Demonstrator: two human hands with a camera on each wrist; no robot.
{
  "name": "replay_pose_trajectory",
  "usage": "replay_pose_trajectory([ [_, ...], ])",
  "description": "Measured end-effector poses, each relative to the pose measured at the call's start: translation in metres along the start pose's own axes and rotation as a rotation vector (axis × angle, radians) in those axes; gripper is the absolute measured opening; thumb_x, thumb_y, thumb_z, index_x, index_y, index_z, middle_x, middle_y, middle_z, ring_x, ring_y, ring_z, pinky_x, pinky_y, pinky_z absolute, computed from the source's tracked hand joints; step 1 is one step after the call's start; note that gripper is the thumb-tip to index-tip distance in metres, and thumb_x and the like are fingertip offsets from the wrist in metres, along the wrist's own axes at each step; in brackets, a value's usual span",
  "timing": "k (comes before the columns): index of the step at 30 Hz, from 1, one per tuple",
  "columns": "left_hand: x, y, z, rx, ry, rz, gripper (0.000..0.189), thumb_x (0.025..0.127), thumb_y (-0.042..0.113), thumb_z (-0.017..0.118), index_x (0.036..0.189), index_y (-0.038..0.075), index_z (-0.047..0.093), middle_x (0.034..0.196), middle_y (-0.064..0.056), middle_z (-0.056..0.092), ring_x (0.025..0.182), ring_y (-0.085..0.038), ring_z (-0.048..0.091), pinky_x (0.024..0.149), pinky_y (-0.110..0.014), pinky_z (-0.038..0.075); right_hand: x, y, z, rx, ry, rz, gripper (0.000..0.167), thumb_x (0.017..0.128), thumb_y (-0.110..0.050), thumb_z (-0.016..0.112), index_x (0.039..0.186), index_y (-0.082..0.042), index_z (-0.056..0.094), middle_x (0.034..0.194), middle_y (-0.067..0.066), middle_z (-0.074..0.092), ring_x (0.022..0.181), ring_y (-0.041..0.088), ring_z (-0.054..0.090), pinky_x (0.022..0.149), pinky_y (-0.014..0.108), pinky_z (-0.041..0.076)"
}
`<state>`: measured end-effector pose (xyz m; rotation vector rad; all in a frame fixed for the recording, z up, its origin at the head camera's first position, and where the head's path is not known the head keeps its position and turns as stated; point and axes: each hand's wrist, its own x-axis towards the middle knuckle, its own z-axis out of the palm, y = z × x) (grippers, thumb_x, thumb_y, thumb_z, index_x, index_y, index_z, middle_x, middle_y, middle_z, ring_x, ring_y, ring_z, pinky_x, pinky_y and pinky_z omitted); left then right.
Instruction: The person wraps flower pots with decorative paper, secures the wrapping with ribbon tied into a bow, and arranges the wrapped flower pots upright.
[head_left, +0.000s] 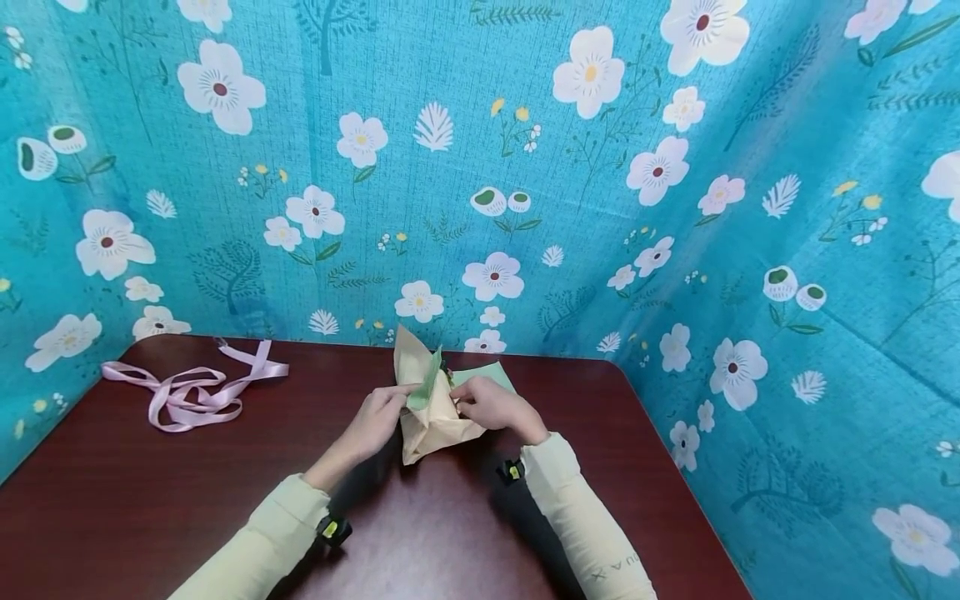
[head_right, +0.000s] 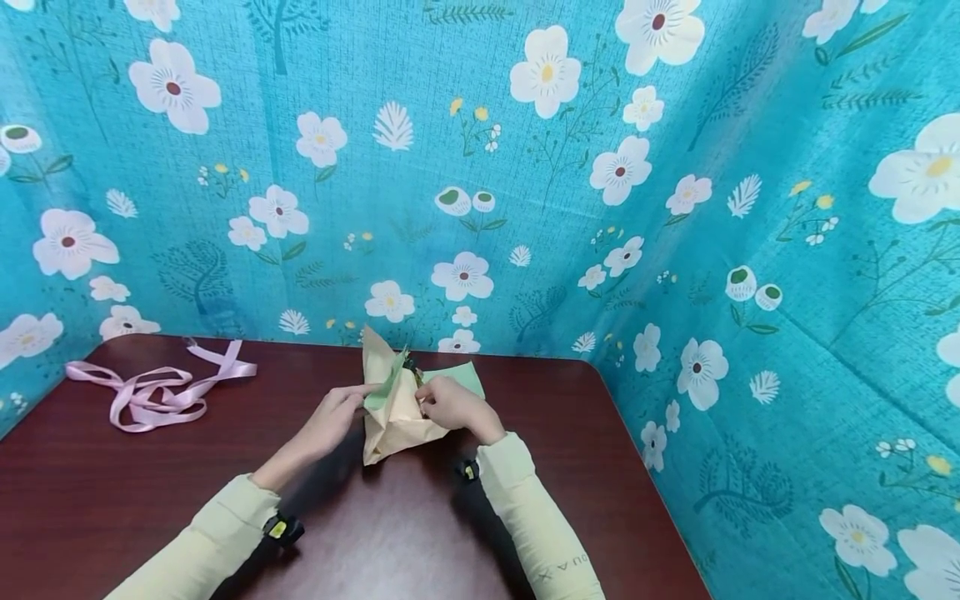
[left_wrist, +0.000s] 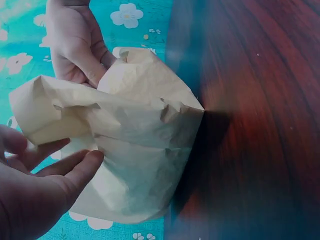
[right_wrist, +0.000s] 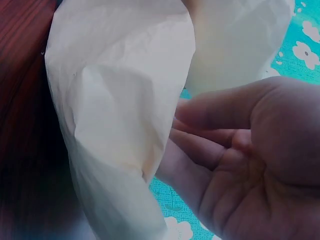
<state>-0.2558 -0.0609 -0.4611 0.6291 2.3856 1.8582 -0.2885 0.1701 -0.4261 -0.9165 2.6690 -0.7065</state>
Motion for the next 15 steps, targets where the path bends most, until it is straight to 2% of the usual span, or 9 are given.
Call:
replay_pose_trajectory([
  [1, 0.0, -0.001, 0.0, -0.026, -0.018, 0.021, 0.046, 0.107, 0.01, 0.029, 0.138, -0.002, 0.061, 0.132, -0.022, 0.065, 0.119, -0.028, 0.062, 0.1, -0.042, 0.052, 0.0, 0.0, 0.0, -0.001, -0.002, 0.002, 0.02, 0.094, 0.01, 0.05, 0.083, 0.005, 0.066, 0.062, -0.007, 0.039, 0.053, 0.006, 0.034, 0.055, 0.02, 0.032],
  [3, 0.001, -0.003, -0.001, -0.03, -0.036, 0.049, 0.044, 0.106, 0.008, 0.032, 0.137, -0.002, 0.061, 0.137, -0.021, 0.062, 0.124, -0.026, 0.06, 0.101, -0.042, 0.052, 0.0, 0.001, 0.0, -0.003, 0.0, 0.003, 0.021, 0.093, 0.012, 0.049, 0.085, 0.006, 0.067, 0.063, -0.006, 0.04, 0.054, 0.006, 0.035, 0.055, 0.02, 0.032],
  [5, 0.002, -0.005, -0.003, 0.014, -0.037, 0.061, 0.042, 0.103, 0.003, 0.038, 0.136, 0.002, 0.064, 0.127, -0.021, 0.068, 0.097, -0.021, 0.068, 0.083, -0.034, 0.057, 0.0, 0.001, 0.001, -0.002, 0.005, 0.005, 0.022, 0.094, 0.012, 0.049, 0.088, 0.005, 0.069, 0.065, -0.004, 0.044, 0.055, 0.007, 0.036, 0.056, 0.021, 0.033],
  [7, 0.003, -0.007, -0.004, 0.089, -0.026, 0.08, 0.044, 0.097, -0.002, 0.045, 0.133, 0.008, 0.068, 0.11, -0.017, 0.073, 0.069, -0.011, 0.06, 0.062, -0.026, 0.05, 0.0, 0.001, 0.001, 0.003, 0.009, 0.013, 0.024, 0.094, 0.012, 0.049, 0.095, 0.005, 0.072, 0.07, 0.001, 0.055, 0.058, 0.008, 0.039, 0.058, 0.02, 0.034],
  [8, 0.004, -0.009, -0.004, 0.134, -0.022, 0.096, 0.044, 0.095, -0.004, 0.049, 0.131, 0.01, 0.07, 0.106, -0.013, 0.074, 0.063, -0.008, 0.053, 0.056, -0.024, 0.044, 0.0, 0.001, 0.001, 0.006, 0.012, 0.02, 0.026, 0.094, 0.012, 0.049, 0.1, 0.004, 0.074, 0.075, 0.004, 0.062, 0.06, 0.01, 0.043, 0.059, 0.02, 0.036],
  [10, 0.006, -0.011, -0.004, 0.19, -0.026, 0.157, 0.043, 0.092, -0.005, 0.054, 0.127, 0.011, 0.072, 0.103, -0.011, 0.074, 0.059, -0.009, 0.052, 0.053, -0.028, 0.046, -0.001, 0.001, 0.001, 0.022, 0.014, 0.048, 0.03, 0.095, 0.011, 0.05, 0.113, 0.004, 0.074, 0.093, 0.01, 0.073, 0.069, 0.013, 0.056, 0.063, 0.02, 0.04],
  [12, 0.009, -0.013, -0.003, 0.239, -0.02, 0.229, 0.037, 0.09, -0.004, 0.059, 0.121, 0.009, 0.075, 0.109, -0.009, 0.074, 0.077, -0.012, 0.065, 0.065, -0.034, 0.056, -0.001, 0.001, 0.001, 0.037, 0.008, 0.085, 0.035, 0.096, 0.01, 0.05, 0.124, 0.004, 0.07, 0.112, 0.015, 0.074, 0.085, 0.018, 0.067, 0.067, 0.02, 0.044],
  [15, 0.011, -0.015, 0.0, 0.316, -0.003, 0.311, 0.029, 0.09, 0.003, 0.068, 0.117, 0.005, 0.076, 0.12, -0.011, 0.071, 0.106, -0.023, 0.068, 0.089, -0.046, 0.057, -0.002, 0.002, 0.001, 0.049, 0.001, 0.11, 0.036, 0.096, 0.011, 0.049, 0.127, 0.007, 0.067, 0.118, 0.019, 0.073, 0.102, 0.023, 0.071, 0.072, 0.019, 0.048],
])
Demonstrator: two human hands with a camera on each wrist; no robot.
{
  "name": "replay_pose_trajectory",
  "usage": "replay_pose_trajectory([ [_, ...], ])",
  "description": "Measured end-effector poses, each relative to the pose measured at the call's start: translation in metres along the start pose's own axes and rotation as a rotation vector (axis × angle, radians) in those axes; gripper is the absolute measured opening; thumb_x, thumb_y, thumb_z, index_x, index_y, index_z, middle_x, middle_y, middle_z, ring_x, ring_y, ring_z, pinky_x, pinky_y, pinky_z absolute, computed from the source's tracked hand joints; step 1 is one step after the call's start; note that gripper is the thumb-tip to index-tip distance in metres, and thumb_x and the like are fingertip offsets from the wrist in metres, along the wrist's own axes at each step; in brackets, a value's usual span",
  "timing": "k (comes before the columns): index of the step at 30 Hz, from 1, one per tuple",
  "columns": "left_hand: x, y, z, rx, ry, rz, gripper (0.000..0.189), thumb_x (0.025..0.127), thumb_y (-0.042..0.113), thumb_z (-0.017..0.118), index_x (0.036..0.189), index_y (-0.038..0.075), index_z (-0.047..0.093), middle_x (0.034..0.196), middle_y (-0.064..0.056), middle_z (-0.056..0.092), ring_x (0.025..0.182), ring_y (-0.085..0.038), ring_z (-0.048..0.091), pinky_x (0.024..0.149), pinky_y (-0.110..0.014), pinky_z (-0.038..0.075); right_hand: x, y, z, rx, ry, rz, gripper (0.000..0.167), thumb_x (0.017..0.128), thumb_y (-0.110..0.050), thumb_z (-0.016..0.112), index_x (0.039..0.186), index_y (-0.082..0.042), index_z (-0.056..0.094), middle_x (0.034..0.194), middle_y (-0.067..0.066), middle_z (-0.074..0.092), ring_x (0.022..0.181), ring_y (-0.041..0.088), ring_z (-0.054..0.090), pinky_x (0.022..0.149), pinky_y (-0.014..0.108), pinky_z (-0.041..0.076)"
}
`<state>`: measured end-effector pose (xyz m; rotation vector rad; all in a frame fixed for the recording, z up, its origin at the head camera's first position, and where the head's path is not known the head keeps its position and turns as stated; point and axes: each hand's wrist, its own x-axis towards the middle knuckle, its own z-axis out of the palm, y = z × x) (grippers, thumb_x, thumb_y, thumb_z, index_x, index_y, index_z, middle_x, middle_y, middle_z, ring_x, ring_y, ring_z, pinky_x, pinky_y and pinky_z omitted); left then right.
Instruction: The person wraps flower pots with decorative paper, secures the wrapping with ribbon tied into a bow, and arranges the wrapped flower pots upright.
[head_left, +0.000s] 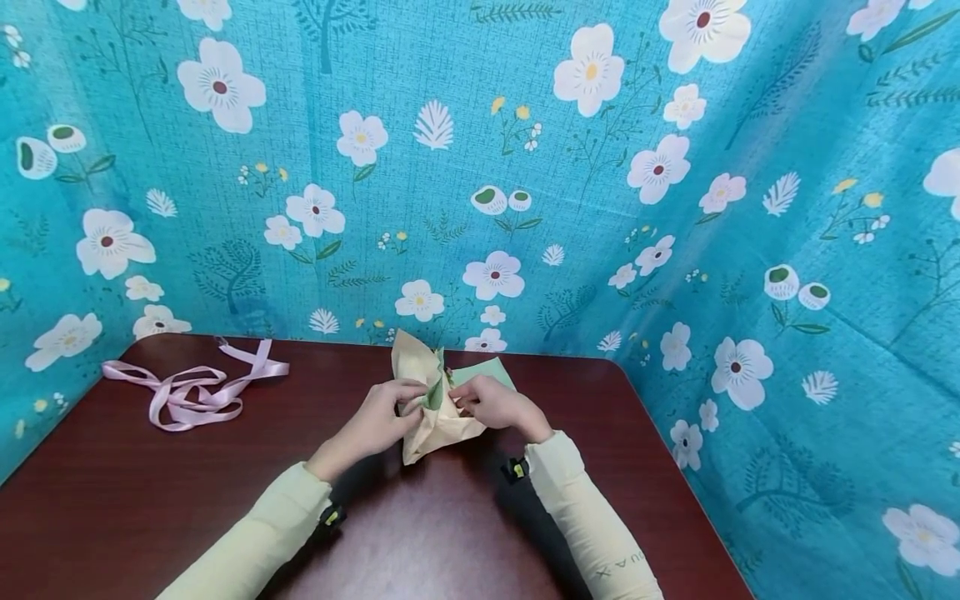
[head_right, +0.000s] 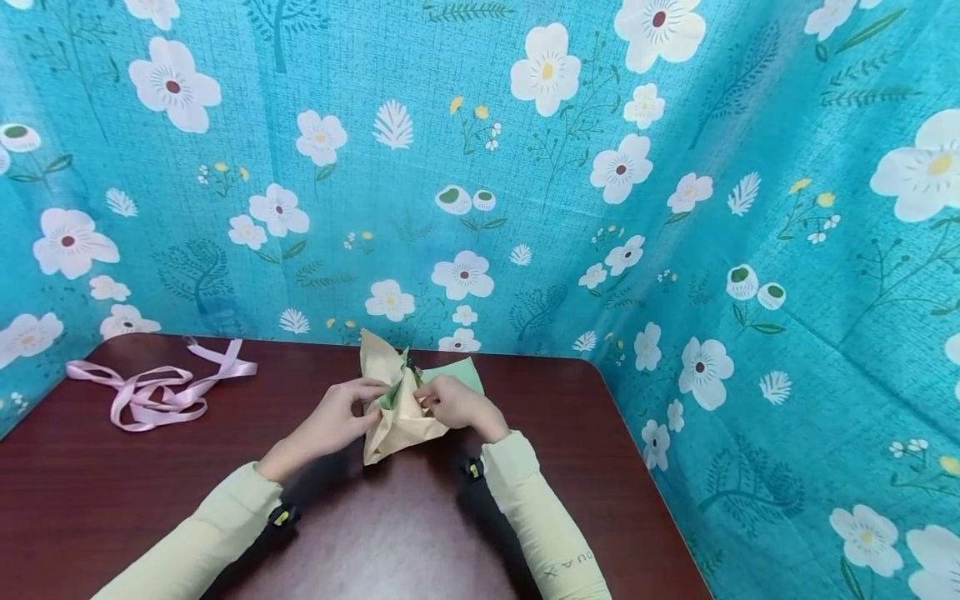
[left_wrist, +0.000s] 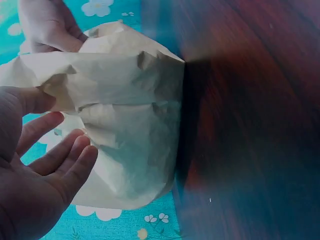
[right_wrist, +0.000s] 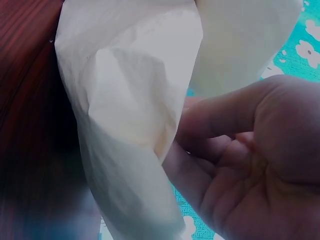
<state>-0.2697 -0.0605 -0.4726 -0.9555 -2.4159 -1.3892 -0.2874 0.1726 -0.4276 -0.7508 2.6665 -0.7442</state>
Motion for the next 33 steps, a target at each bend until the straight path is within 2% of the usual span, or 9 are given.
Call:
replay_pose_trajectory([
  [4, 0.001, 0.001, 0.006, 0.097, 0.009, 0.04, 0.026, 0.092, 0.015, 0.074, 0.116, 0.003, 0.077, 0.118, -0.011, 0.068, 0.111, -0.027, 0.064, 0.095, -0.046, 0.052, -0.001, 0.002, -0.002, -0.001, -0.024, -0.067, 0.024, 0.091, 0.017, 0.048, 0.098, 0.011, 0.07, 0.087, 0.011, 0.071, 0.077, 0.014, 0.061, 0.067, 0.019, 0.041],
  [7, 0.0, 0.001, 0.01, 0.161, 0.014, 0.058, 0.027, 0.093, 0.019, 0.074, 0.114, 0.003, 0.077, 0.116, -0.011, 0.065, 0.109, -0.027, 0.06, 0.096, -0.045, 0.05, -0.002, 0.004, -0.003, 0.017, -0.043, -0.131, 0.024, 0.086, 0.02, 0.046, 0.084, 0.006, 0.064, 0.072, 0.002, 0.06, 0.068, 0.01, 0.045, 0.065, 0.019, 0.036],
  [10, 0.0, 0.0, 0.014, 0.214, 0.021, 0.075, 0.027, 0.092, 0.019, 0.075, 0.114, 0.003, 0.077, 0.119, -0.014, 0.063, 0.113, -0.029, 0.057, 0.099, -0.047, 0.047, -0.003, 0.008, -0.005, 0.043, -0.057, -0.138, 0.034, 0.086, 0.02, 0.045, 0.094, 0.0, 0.071, 0.079, -0.001, 0.068, 0.071, 0.006, 0.05, 0.068, 0.017, 0.039],
  [14, 0.0, -0.002, 0.017, 0.226, 0.014, 0.087, 0.03, 0.091, 0.017, 0.076, 0.116, 0.002, 0.075, 0.134, -0.021, 0.06, 0.126, -0.036, 0.055, 0.104, -0.05, 0.047, -0.004, 0.012, -0.005, 0.056, -0.077, -0.12, 0.042, 0.086, 0.02, 0.043, 0.107, -0.001, 0.073, 0.092, 0.004, 0.075, 0.079, 0.005, 0.056, 0.073, 0.017, 0.041],
  [17, -0.001, -0.001, 0.016, 0.234, -0.032, 0.08, 0.037, 0.092, 0.018, 0.074, 0.126, 0.002, 0.071, 0.143, -0.023, 0.056, 0.134, -0.037, 0.052, 0.106, -0.051, 0.047, -0.005, 0.014, -0.005, 0.058, -0.083, -0.125, 0.045, 0.085, 0.021, 0.043, 0.112, -0.001, 0.073, 0.097, 0.006, 0.076, 0.083, 0.004, 0.058, 0.077, 0.018, 0.043],
  [21, -0.001, 0.002, 0.014, 0.333, -0.123, 0.093, 0.044, 0.099, 0.022, 0.067, 0.14, 0.007, 0.062, 0.148, -0.022, 0.052, 0.138, -0.036, 0.048, 0.108, -0.05, 0.046, -0.006, 0.018, -0.004, 0.047, -0.082, -0.123, 0.045, 0.087, 0.019, 0.048, 0.117, -0.004, 0.073, 0.103, 0.007, 0.076, 0.087, 0.008, 0.061, 0.078, 0.021, 0.045],
  [27, 0.001, 0.005, 0.012, 0.445, -0.196, 0.133, 0.042, 0.103, 0.026, 0.057, 0.142, 0.012, 0.061, 0.149, -0.022, 0.049, 0.138, -0.036, 0.046, 0.108, -0.051, 0.045, -0.008, 0.022, -0.004, -0.019, -0.064, -0.051, 0.033, 0.093, 0.013, 0.051, 0.111, -0.004, 0.074, 0.096, 0.005, 0.072, 0.081, 0.015, 0.055, 0.072, 0.025, 0.043],
  [30, 0.0, 0.005, 0.011, 0.45, -0.22, 0.129, 0.041, 0.105, 0.027, 0.055, 0.143, 0.012, 0.06, 0.151, -0.021, 0.046, 0.14, -0.036, 0.044, 0.108, -0.05, 0.045, -0.01, 0.025, -0.004, -0.048, -0.029, 0.053, 0.024, 0.098, 0.006, 0.051, 0.107, 0.0, 0.073, 0.09, 0.01, 0.068, 0.079, 0.018, 0.054, 0.072, 0.03, 0.044],
  [33, 0.0, 0.005, 0.01, 0.441, -0.241, 0.124, 0.041, 0.106, 0.027, 0.053, 0.144, 0.012, 0.059, 0.153, -0.02, 0.044, 0.141, -0.036, 0.042, 0.107, -0.048, 0.046, -0.012, 0.028, -0.003, -0.074, 0.011, 0.196, 0.024, 0.101, -0.004, 0.053, 0.117, 0.004, 0.07, 0.102, 0.016, 0.068, 0.089, 0.022, 0.059, 0.081, 0.037, 0.051],
])
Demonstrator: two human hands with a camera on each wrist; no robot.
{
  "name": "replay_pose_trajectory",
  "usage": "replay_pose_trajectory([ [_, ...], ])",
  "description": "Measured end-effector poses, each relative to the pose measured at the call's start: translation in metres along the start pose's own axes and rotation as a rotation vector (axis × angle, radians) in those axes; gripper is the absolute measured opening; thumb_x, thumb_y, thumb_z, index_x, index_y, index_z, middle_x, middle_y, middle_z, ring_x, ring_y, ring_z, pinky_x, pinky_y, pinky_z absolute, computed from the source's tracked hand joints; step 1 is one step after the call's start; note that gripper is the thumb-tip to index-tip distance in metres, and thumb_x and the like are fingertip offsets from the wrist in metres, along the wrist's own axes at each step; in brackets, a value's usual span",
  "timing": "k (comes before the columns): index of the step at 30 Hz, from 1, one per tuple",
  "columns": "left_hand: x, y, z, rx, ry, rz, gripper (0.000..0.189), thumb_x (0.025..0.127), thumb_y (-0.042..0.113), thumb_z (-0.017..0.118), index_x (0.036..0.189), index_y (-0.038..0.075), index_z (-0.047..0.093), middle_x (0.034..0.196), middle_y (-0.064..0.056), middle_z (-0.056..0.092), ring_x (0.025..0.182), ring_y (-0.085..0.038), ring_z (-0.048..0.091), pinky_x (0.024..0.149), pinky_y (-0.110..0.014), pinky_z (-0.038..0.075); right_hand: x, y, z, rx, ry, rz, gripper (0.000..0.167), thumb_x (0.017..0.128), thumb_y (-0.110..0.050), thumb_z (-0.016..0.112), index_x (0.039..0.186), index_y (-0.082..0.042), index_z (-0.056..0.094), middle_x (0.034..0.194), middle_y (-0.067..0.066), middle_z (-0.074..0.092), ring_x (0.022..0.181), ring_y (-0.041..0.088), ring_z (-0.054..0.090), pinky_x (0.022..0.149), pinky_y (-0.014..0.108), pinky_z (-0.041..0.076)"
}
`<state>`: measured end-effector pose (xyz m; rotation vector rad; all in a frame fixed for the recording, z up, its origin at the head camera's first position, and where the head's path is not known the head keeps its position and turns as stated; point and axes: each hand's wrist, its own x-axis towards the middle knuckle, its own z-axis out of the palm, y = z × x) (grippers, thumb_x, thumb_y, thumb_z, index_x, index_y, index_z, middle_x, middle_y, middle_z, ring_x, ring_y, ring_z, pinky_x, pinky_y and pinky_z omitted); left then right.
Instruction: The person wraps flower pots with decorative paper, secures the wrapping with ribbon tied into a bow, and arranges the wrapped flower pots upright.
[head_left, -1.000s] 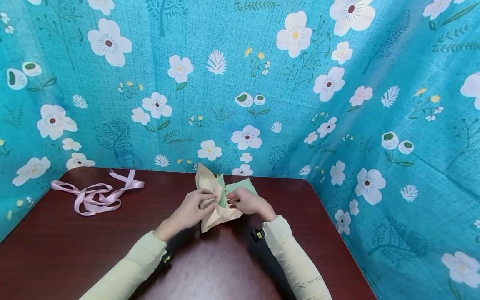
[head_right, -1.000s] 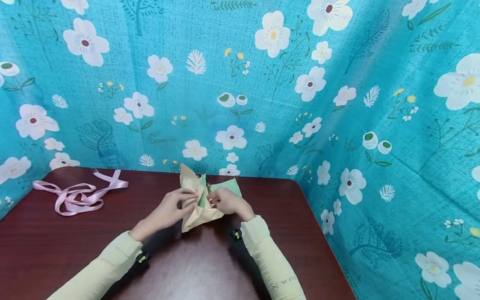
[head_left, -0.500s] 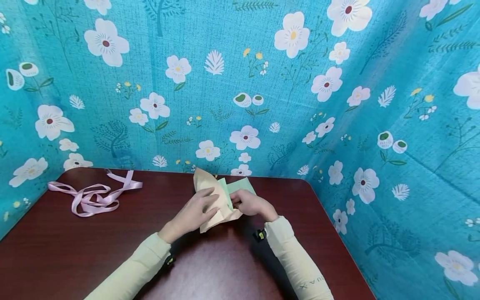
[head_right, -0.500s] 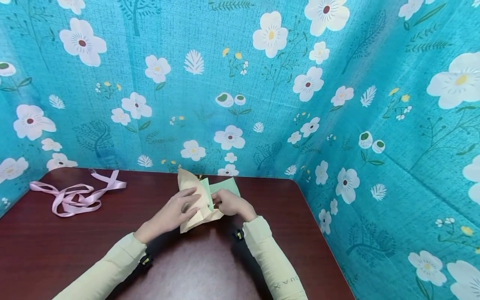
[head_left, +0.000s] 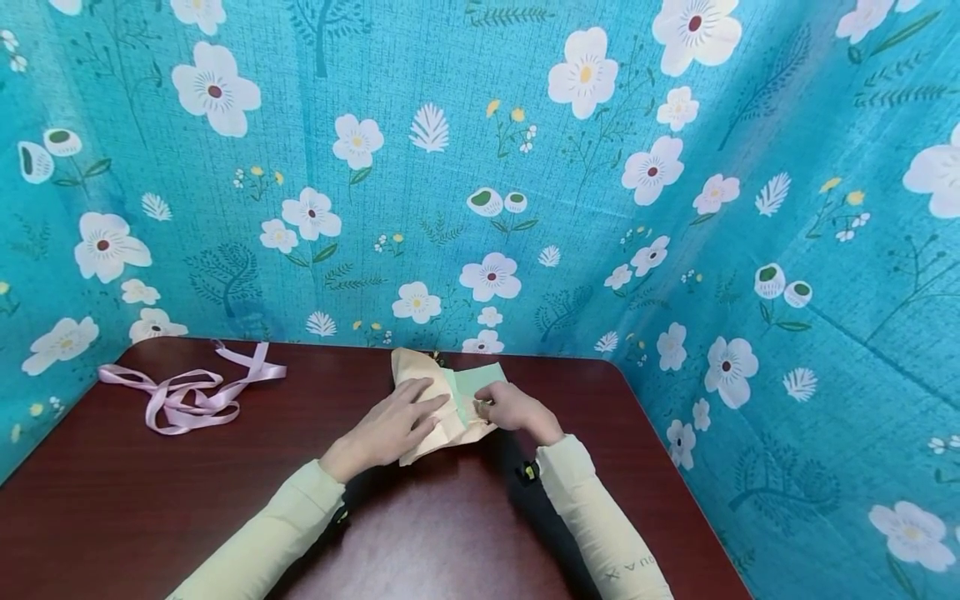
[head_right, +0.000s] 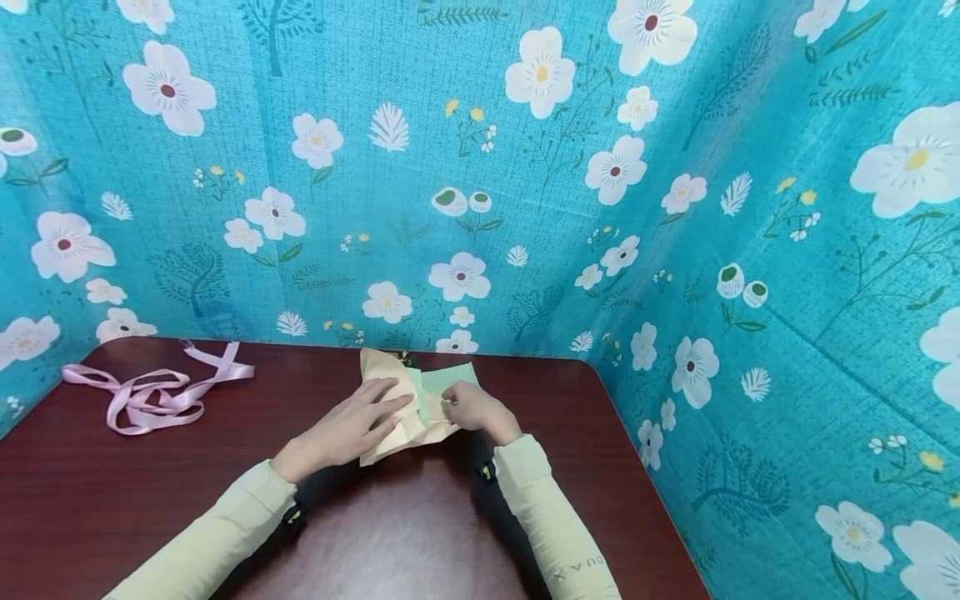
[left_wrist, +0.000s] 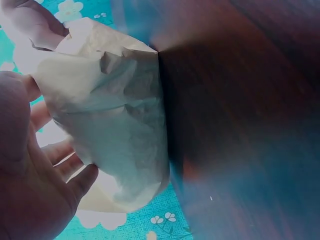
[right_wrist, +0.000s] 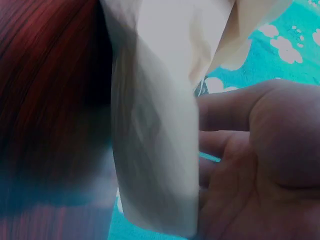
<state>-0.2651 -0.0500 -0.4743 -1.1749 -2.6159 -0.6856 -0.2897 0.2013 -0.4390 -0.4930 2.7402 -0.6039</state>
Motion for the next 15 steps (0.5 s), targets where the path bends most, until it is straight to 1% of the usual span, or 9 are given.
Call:
replay_pose_trajectory([
  [3, 0.002, 0.001, 0.002, -0.01, -0.012, 0.008, 0.041, 0.107, 0.027, 0.052, 0.144, 0.012, 0.059, 0.154, -0.021, 0.043, 0.143, -0.036, 0.04, 0.107, -0.048, 0.046, -0.002, 0.007, 0.001, -0.025, 0.027, 0.116, 0.031, 0.102, -0.011, 0.056, 0.126, 0.005, 0.066, 0.119, 0.02, 0.068, 0.105, 0.027, 0.062, 0.094, 0.045, 0.053],
  [4, 0.002, 0.002, 0.002, -0.011, -0.014, 0.012, 0.041, 0.107, 0.027, 0.051, 0.143, 0.012, 0.059, 0.153, -0.021, 0.043, 0.143, -0.036, 0.04, 0.107, -0.048, 0.046, -0.002, 0.009, 0.001, -0.025, 0.038, 0.148, 0.034, 0.102, -0.013, 0.056, 0.13, 0.005, 0.064, 0.124, 0.018, 0.066, 0.11, 0.027, 0.061, 0.097, 0.046, 0.052],
  [5, 0.004, 0.002, 0.003, -0.011, -0.016, 0.017, 0.04, 0.107, 0.026, 0.051, 0.143, 0.011, 0.059, 0.153, -0.021, 0.043, 0.143, -0.036, 0.04, 0.108, -0.048, 0.046, -0.002, 0.011, 0.001, -0.027, 0.042, 0.168, 0.034, 0.102, -0.014, 0.057, 0.129, 0.005, 0.065, 0.124, 0.019, 0.066, 0.111, 0.027, 0.061, 0.097, 0.046, 0.052],
  [7, 0.006, 0.003, 0.004, -0.009, -0.024, 0.026, 0.04, 0.107, 0.026, 0.051, 0.143, 0.011, 0.059, 0.153, -0.022, 0.043, 0.144, -0.036, 0.039, 0.109, -0.048, 0.044, -0.001, 0.015, 0.001, -0.016, 0.037, 0.202, 0.032, 0.103, -0.019, 0.056, 0.12, 0.005, 0.069, 0.116, 0.019, 0.068, 0.102, 0.029, 0.063, 0.091, 0.045, 0.053],
  [8, 0.007, 0.004, 0.005, -0.01, -0.03, 0.029, 0.04, 0.107, 0.026, 0.05, 0.143, 0.011, 0.059, 0.154, -0.022, 0.043, 0.144, -0.036, 0.039, 0.11, -0.049, 0.043, -0.001, 0.017, 0.0, -0.009, 0.035, 0.22, 0.034, 0.104, -0.023, 0.055, 0.117, 0.005, 0.071, 0.114, 0.019, 0.069, 0.101, 0.028, 0.064, 0.09, 0.043, 0.053],
  [10, 0.009, 0.005, 0.007, -0.008, -0.037, 0.033, 0.04, 0.108, 0.026, 0.049, 0.143, 0.011, 0.059, 0.154, -0.022, 0.044, 0.145, -0.037, 0.038, 0.112, -0.049, 0.041, 0.001, 0.02, 0.001, 0.008, 0.03, 0.242, 0.037, 0.104, -0.028, 0.055, 0.107, 0.003, 0.075, 0.102, 0.017, 0.071, 0.091, 0.025, 0.063, 0.083, 0.04, 0.052],
  [11, 0.009, 0.005, 0.008, -0.006, -0.04, 0.034, 0.04, 0.108, 0.026, 0.048, 0.143, 0.012, 0.059, 0.154, -0.022, 0.043, 0.146, -0.037, 0.037, 0.113, -0.049, 0.04, 0.002, 0.021, 0.001, 0.011, 0.025, 0.247, 0.038, 0.104, -0.031, 0.057, 0.105, 0.002, 0.076, 0.1, 0.016, 0.071, 0.089, 0.024, 0.063, 0.081, 0.038, 0.051],
  [13, 0.011, 0.006, 0.009, -0.005, -0.045, 0.033, 0.039, 0.108, 0.026, 0.048, 0.143, 0.012, 0.06, 0.154, -0.021, 0.044, 0.146, -0.037, 0.037, 0.114, -0.049, 0.039, 0.005, 0.025, 0.002, 0.027, 0.004, 0.252, 0.041, 0.102, -0.032, 0.06, 0.097, 0.005, 0.076, 0.084, 0.014, 0.067, 0.074, 0.02, 0.057, 0.071, 0.034, 0.048],
  [15, 0.012, 0.007, 0.01, -0.007, -0.048, 0.029, 0.039, 0.108, 0.026, 0.048, 0.142, 0.012, 0.06, 0.154, -0.021, 0.044, 0.146, -0.038, 0.037, 0.115, -0.05, 0.038, 0.007, 0.028, 0.004, 0.044, -0.004, 0.246, 0.039, 0.098, -0.029, 0.067, 0.094, 0.008, 0.075, 0.072, 0.007, 0.059, 0.065, 0.014, 0.047, 0.062, 0.03, 0.042],
])
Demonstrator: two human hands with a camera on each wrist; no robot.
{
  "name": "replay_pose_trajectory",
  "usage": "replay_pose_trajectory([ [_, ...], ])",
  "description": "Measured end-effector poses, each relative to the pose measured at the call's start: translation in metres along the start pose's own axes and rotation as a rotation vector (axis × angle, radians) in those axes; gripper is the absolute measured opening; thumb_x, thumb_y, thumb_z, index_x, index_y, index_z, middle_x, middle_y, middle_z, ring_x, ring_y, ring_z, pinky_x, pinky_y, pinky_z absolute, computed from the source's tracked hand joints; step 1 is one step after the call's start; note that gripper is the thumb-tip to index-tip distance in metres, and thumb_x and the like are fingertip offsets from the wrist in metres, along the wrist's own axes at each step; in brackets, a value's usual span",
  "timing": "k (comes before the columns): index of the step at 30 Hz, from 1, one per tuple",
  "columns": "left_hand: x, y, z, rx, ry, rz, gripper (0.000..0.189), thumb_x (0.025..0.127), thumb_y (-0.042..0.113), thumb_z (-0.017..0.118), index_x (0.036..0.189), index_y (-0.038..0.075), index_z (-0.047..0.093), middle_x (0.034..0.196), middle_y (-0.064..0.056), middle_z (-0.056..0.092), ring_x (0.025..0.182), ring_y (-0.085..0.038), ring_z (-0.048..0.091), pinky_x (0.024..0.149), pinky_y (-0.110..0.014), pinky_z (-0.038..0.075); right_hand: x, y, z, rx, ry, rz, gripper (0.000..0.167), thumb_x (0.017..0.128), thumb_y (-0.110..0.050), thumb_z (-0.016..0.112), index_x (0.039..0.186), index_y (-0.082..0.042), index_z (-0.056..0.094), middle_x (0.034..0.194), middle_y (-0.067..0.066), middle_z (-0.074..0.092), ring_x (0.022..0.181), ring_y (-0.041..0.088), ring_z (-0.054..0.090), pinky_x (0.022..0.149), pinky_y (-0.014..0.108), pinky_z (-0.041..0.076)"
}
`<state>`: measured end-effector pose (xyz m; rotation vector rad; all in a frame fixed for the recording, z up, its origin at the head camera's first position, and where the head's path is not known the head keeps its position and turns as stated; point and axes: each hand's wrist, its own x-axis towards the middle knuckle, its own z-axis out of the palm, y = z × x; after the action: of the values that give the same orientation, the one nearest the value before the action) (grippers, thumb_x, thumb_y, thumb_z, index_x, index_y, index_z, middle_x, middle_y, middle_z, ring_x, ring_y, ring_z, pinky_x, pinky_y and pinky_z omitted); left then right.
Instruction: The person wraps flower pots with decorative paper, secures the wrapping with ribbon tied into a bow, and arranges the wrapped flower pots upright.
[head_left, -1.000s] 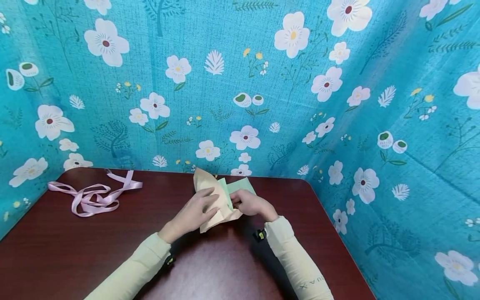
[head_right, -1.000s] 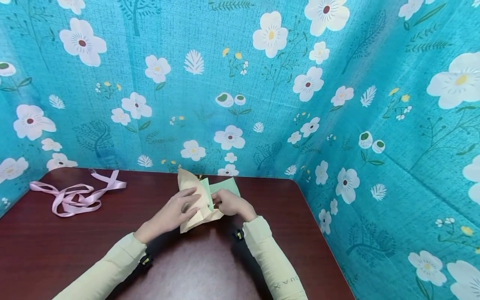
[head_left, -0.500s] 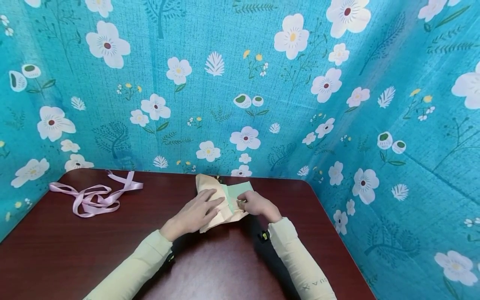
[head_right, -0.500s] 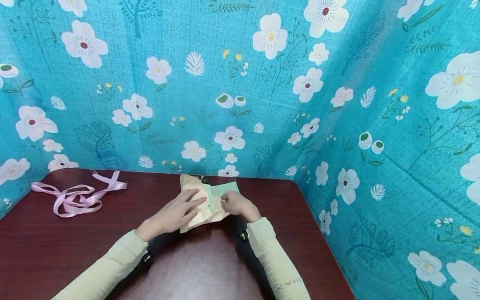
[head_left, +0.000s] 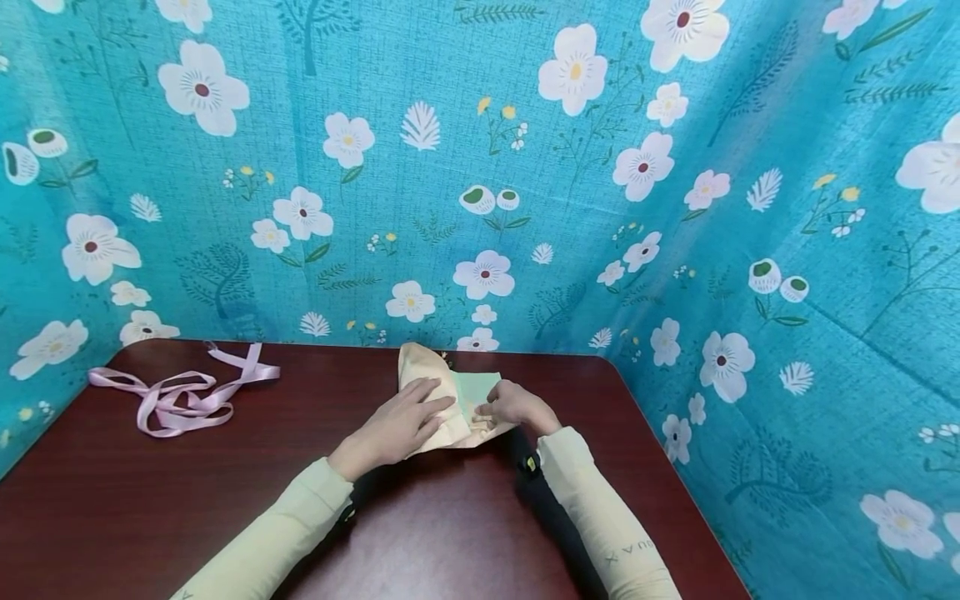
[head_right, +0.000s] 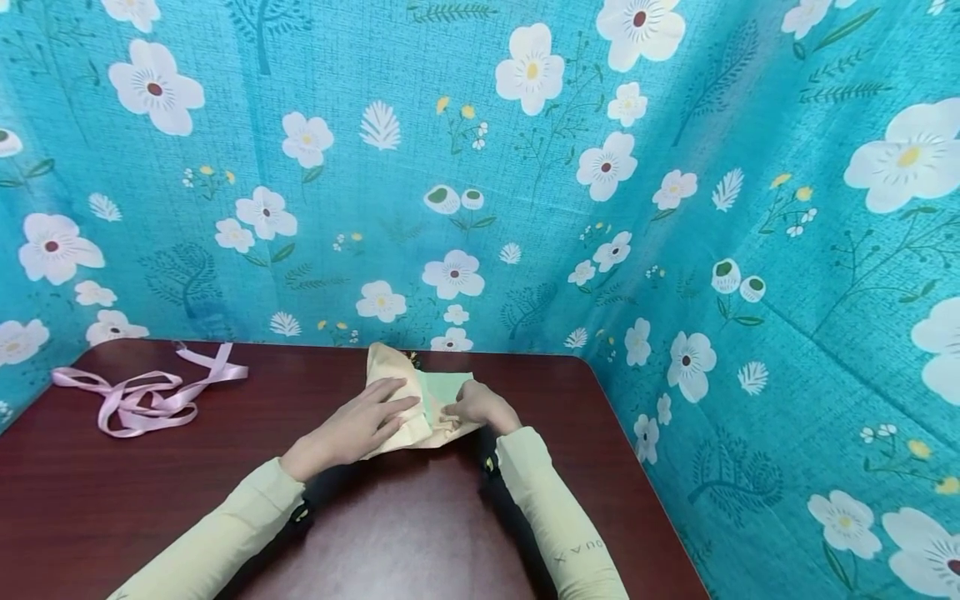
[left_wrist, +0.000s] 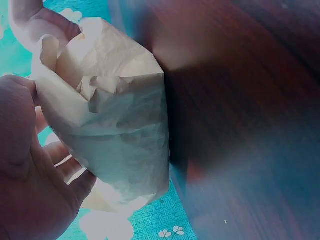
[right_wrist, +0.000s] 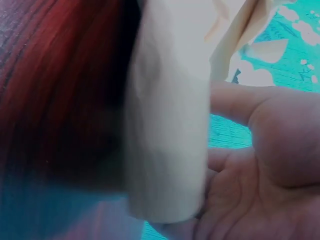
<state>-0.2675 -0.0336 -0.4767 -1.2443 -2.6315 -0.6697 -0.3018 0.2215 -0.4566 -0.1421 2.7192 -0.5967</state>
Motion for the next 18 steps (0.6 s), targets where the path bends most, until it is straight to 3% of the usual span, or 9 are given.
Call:
replay_pose_trajectory([
  [3, -0.001, 0.001, 0.001, 0.002, -0.005, -0.014, 0.04, 0.108, 0.026, 0.048, 0.143, 0.012, 0.06, 0.155, -0.02, 0.043, 0.147, -0.037, 0.036, 0.115, -0.05, 0.037, 0.002, 0.003, 0.004, 0.057, 0.01, 0.003, 0.031, 0.092, -0.022, 0.075, 0.094, 0.009, 0.076, 0.069, 0.001, 0.055, 0.061, 0.011, 0.041, 0.057, 0.025, 0.038],
  [7, -0.002, 0.002, 0.001, -0.004, -0.001, -0.02, 0.039, 0.107, 0.025, 0.048, 0.142, 0.011, 0.06, 0.155, -0.021, 0.043, 0.146, -0.038, 0.036, 0.115, -0.051, 0.037, 0.0, 0.007, 0.004, 0.123, 0.071, 0.008, 0.015, 0.088, -0.015, 0.079, 0.083, -0.001, 0.077, 0.07, 0.0, 0.063, 0.062, 0.009, 0.05, 0.056, 0.022, 0.041],
  [11, -0.001, 0.002, 0.0, 0.005, -0.005, -0.021, 0.039, 0.107, 0.024, 0.049, 0.141, 0.011, 0.061, 0.154, -0.021, 0.044, 0.146, -0.039, 0.037, 0.115, -0.051, 0.038, -0.004, 0.01, 0.001, 0.163, 0.089, -0.009, 0.041, 0.091, -0.013, 0.075, 0.055, -0.011, 0.054, 0.053, -0.003, 0.038, 0.049, 0.011, 0.033, 0.048, 0.024, 0.028],
  [13, -0.001, 0.002, 0.0, 0.013, -0.003, -0.018, 0.039, 0.107, 0.024, 0.049, 0.141, 0.011, 0.061, 0.154, -0.021, 0.044, 0.145, -0.039, 0.038, 0.115, -0.051, 0.038, -0.006, 0.013, 0.0, 0.178, 0.094, -0.012, 0.05, 0.092, -0.014, 0.074, 0.052, -0.014, 0.043, 0.052, -0.005, 0.028, 0.048, 0.01, 0.024, 0.047, 0.025, 0.023],
  [18, -0.001, 0.002, 0.001, 0.019, 0.007, -0.016, 0.039, 0.107, 0.025, 0.049, 0.141, 0.012, 0.061, 0.154, -0.02, 0.045, 0.145, -0.037, 0.038, 0.114, -0.049, 0.039, -0.014, 0.02, -0.004, 0.227, 0.084, 0.016, 0.054, 0.092, -0.015, 0.074, 0.05, -0.015, 0.039, 0.052, -0.005, 0.024, 0.049, 0.01, 0.019, 0.046, 0.026, 0.022],
])
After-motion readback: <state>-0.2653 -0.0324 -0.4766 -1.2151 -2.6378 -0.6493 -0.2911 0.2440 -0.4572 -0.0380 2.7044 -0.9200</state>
